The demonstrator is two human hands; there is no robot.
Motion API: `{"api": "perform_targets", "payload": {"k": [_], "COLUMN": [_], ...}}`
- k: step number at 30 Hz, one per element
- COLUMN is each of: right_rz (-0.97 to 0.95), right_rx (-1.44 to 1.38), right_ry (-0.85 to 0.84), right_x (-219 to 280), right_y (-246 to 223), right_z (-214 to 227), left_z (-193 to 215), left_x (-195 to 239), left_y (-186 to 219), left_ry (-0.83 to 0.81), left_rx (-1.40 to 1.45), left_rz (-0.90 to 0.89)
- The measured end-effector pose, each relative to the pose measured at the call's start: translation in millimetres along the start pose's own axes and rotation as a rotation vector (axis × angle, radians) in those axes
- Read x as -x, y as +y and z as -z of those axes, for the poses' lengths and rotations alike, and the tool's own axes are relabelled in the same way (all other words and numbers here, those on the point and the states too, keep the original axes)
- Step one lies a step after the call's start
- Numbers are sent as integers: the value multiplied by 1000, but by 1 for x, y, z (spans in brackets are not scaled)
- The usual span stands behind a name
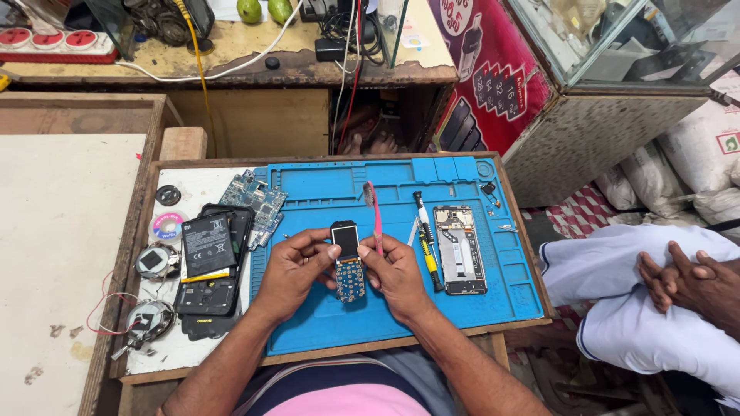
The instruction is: The person cleans a disassembled mobile phone keypad and circuit board using a pink toothbrush and a yellow-handled screwdriver. They brush the keypad repeatedly, inspect the board, and use the screwdriver to scrape or clean specific areas on the circuit board.
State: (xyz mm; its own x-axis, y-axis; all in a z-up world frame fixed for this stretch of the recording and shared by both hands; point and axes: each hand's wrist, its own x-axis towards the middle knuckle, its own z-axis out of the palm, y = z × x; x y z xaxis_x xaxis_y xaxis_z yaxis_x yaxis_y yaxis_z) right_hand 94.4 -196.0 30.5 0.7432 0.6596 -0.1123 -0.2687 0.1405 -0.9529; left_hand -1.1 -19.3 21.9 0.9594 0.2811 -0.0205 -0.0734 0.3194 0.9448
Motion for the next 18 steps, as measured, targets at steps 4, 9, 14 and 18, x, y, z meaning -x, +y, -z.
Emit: {"api": "perform_targets", "payload": {"k": [4, 9, 14, 18], "right_rz": [-10, -33, -13, 14], "right_rx": [2, 20, 19, 41], "right_ry": [-3, 7, 15, 14], "right_x": [1, 1, 1, 0], "right_y": [-2, -4, -3, -1], "right_z": [-1, -3, -3, -3], "left_z": [0, 1, 0, -1], "left_x": [0, -1, 1, 2], "left_y": [0, -2, 0, 1], "left_ry": [10, 9, 14, -4], "left_rx": [20, 36, -15, -49], "left_rz": [14, -10, -23, -27]}}
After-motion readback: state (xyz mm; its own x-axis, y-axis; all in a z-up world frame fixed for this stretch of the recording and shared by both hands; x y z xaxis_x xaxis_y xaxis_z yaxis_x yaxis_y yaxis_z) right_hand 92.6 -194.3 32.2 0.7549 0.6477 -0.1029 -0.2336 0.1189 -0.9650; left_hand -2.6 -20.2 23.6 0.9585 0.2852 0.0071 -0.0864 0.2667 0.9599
